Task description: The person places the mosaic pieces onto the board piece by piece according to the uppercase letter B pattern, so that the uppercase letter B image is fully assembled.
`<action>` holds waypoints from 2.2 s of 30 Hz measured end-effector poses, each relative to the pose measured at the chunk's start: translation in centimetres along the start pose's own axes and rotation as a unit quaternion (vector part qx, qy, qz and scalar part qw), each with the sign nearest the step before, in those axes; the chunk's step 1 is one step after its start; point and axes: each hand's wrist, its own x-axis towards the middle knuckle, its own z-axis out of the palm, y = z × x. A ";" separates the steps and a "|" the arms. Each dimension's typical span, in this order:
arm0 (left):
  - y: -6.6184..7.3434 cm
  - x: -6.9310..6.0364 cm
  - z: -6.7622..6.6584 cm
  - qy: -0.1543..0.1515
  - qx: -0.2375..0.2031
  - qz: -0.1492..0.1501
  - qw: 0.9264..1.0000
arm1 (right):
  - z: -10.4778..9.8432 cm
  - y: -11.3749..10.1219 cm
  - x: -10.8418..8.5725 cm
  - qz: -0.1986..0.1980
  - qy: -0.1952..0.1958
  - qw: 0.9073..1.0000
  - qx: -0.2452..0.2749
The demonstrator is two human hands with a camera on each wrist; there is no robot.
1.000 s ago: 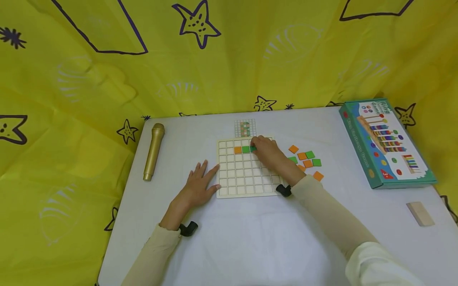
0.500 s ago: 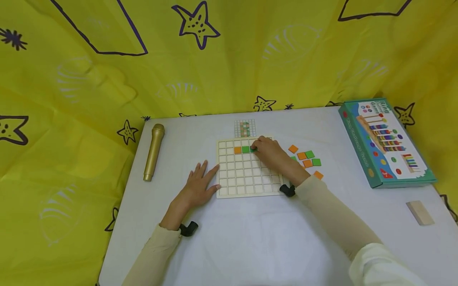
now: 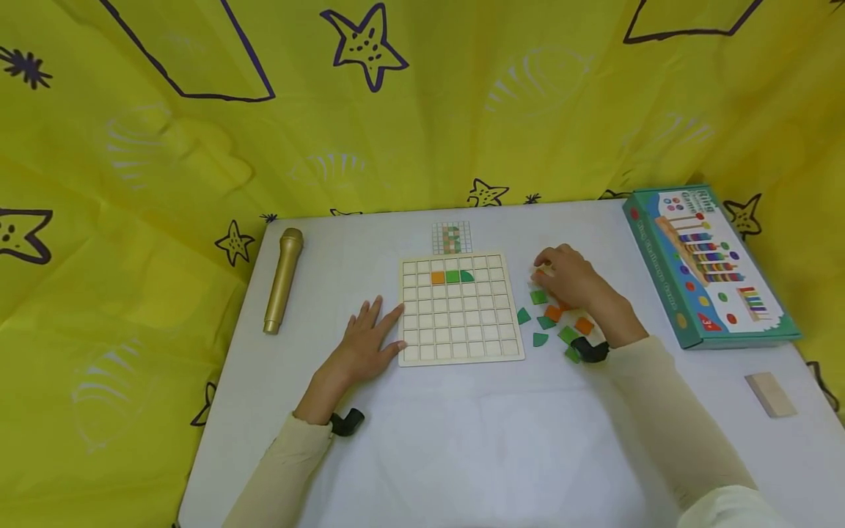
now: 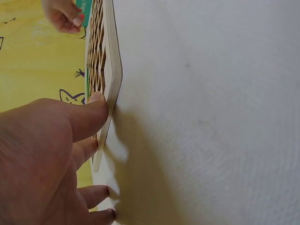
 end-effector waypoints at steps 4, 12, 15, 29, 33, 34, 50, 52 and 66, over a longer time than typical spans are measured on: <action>-0.2 0.0 0.1 0.002 0.008 -0.001 1.000 | -1.3 2.7 -1.0 0.024 -0.012 1.000 0.010; -0.4 0.2 0.2 -0.004 0.013 -0.004 1.000 | -1.9 5.2 -1.5 0.043 -0.034 0.998 0.035; -0.5 0.2 0.2 -0.004 0.007 0.000 1.000 | -1.8 5.5 -1.5 0.043 -0.031 0.998 0.041; -0.4 0.2 0.2 -0.004 0.005 -0.003 1.000 | -1.8 6.0 -2.2 0.061 -0.025 0.997 0.050; -0.3 0.2 0.2 -0.004 0.006 -0.004 1.000 | -1.6 6.2 -2.2 0.062 -0.026 0.996 0.062; -0.3 0.2 0.2 -0.004 0.007 -0.003 1.000 | -1.5 6.2 -2.2 0.063 -0.024 0.995 0.067; -0.2 0.1 0.2 0.001 0.009 0.001 1.000 | -0.1 6.6 -1.2 0.007 0.034 0.997 0.071; -0.3 0.2 0.2 0.002 0.010 0.004 1.000 | 0.0 6.1 -1.0 -0.001 0.039 0.997 0.069; -0.2 0.3 0.2 -0.003 0.016 0.002 1.000 | 3.3 -1.4 1.7 -0.051 0.021 0.994 0.089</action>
